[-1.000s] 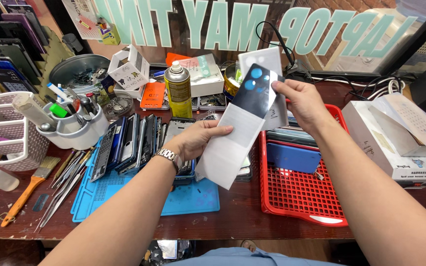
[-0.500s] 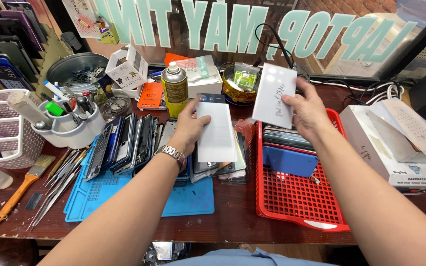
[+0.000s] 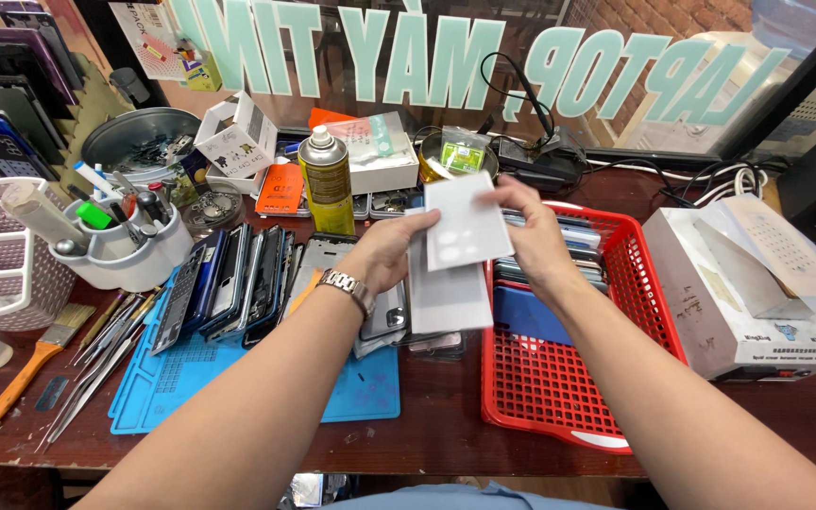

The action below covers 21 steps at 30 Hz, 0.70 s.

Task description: The person picks up various smartphones from a cluttered workbench, briefly turns them over to view the back, and places them into a red plastic basket. The person handles multiple phones of different colors and models one at a time, stacking them in the basket.

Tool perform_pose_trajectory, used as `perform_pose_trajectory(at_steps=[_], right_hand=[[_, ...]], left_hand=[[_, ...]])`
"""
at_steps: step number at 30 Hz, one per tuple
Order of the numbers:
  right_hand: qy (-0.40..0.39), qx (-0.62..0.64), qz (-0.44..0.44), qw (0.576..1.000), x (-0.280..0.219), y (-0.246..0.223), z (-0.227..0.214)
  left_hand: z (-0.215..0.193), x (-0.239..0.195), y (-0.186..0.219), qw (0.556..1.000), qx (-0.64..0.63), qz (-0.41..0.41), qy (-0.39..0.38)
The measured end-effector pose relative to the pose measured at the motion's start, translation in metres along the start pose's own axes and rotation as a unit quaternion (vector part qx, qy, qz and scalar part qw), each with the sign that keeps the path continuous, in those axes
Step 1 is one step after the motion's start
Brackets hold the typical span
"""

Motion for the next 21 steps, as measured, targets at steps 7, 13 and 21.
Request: perform_pose_trajectory(at_steps=[7,13,21], right_hand=[[0.026,0.241,0.31,0.919,-0.025,0.04,0.006],[-0.037,0.221,0.366,0.903,-0.02,0.036,-0.009],[0.124,0.361,0.341,0.859,-0.023,0.053,-0.024]], left_hand=[[-0.023,0.017,-0.008,0.983,-0.079,0.071,0.152],[-0.039,0.01,-0.002,0.981,-0.087,0.041,0.168],[-0.043,0.019,-0.004,0.98,-0.076,0.126,0.131]])
Point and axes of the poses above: each hand's wrist, its own x-axis towards the middle knuckle, its own z-axis out of the palm, y = z × x, the point moved 7 cm from there along x, towards the middle knuckle, and after that the axes turned 13 degrees about x, right-handed, at the moved point
